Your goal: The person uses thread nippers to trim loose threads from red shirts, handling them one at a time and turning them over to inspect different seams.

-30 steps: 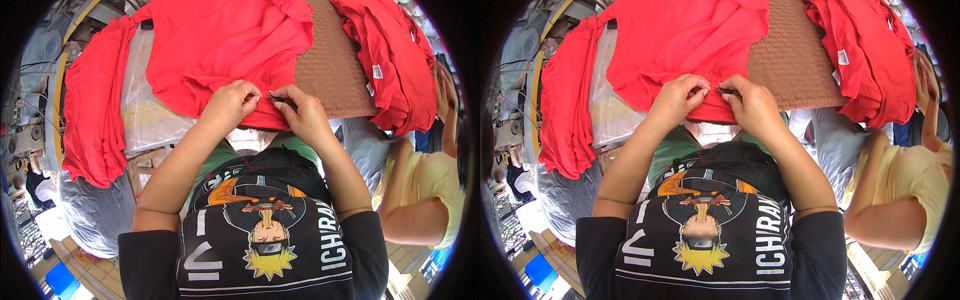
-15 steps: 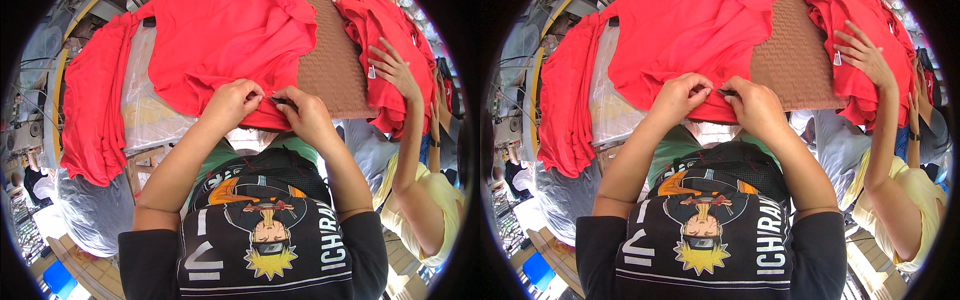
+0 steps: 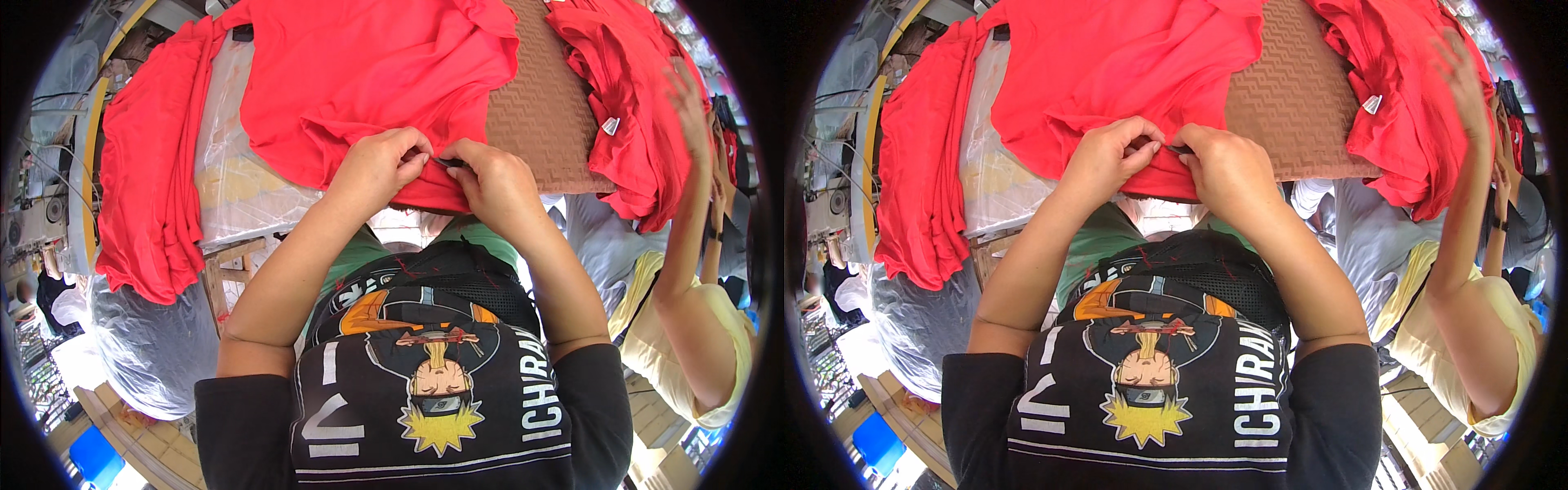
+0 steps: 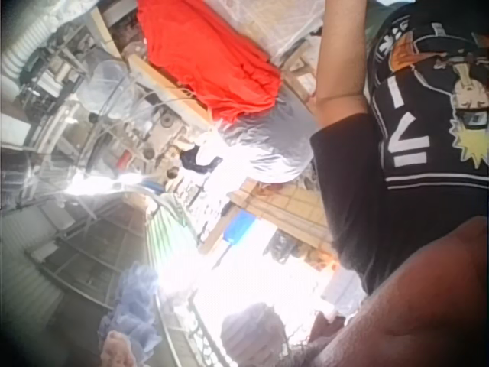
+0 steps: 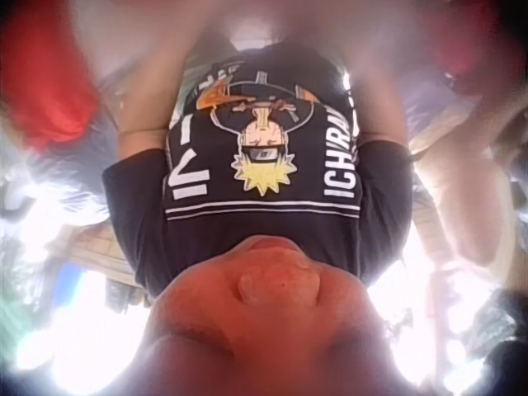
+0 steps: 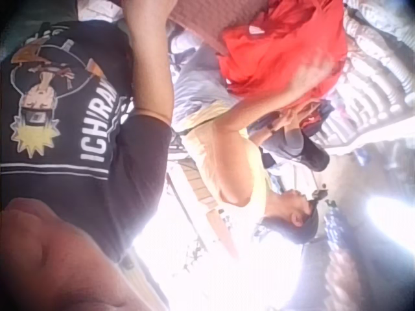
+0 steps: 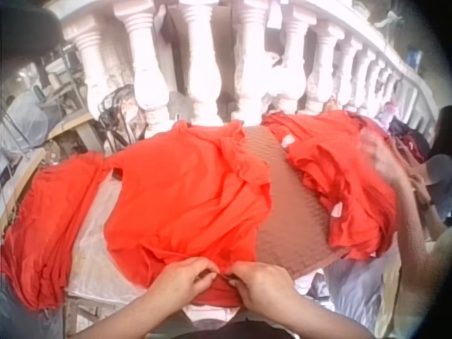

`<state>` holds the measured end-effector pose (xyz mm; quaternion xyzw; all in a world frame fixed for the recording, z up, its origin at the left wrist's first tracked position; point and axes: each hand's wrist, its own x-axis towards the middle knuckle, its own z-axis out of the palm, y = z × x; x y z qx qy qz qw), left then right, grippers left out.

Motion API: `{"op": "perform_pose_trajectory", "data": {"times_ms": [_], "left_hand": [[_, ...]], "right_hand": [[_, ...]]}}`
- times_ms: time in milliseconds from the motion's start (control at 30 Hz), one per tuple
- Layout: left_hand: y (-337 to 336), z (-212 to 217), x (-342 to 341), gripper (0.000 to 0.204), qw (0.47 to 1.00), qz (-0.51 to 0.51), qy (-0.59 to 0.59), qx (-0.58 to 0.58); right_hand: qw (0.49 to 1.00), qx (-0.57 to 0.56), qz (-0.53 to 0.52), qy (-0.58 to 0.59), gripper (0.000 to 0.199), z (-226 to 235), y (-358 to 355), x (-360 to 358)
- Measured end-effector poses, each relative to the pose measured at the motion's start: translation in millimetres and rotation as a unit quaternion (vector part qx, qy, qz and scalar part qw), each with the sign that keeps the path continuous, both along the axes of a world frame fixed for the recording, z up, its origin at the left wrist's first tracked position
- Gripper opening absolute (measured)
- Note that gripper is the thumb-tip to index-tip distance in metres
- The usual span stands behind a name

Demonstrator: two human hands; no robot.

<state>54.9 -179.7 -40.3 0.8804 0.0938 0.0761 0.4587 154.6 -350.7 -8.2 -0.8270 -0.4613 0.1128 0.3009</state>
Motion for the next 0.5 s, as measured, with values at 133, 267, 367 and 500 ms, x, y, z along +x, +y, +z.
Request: {"op": "perform_pose_trajectory", "data": {"times_ms": [133, 267, 367, 500], "left_hand": [[-2, 2, -3, 0.013, 1.000, 0.010, -0.004, 0.002], [10, 21, -13, 0.011, 0.985, -0.116, -0.115, 0.063], [21, 73, -22, 0.011, 0.943, -0.269, 0.195, -0.024], [2, 45, -17, 0.012, 0.989, -0.120, -0.025, 0.085]], "right_hand": [[1.000, -0.005, 0.007, -0.020, 0.013, -1, 3, -5], [1.000, 0.003, 0.014, -0.021, 0.016, 5, -3, -3], [0.998, 0.034, -0.037, 0.026, 0.019, 13, -15, 9], [0.992, 0.070, -0.048, 0.098, 0.024, 12, -15, 9]]}}
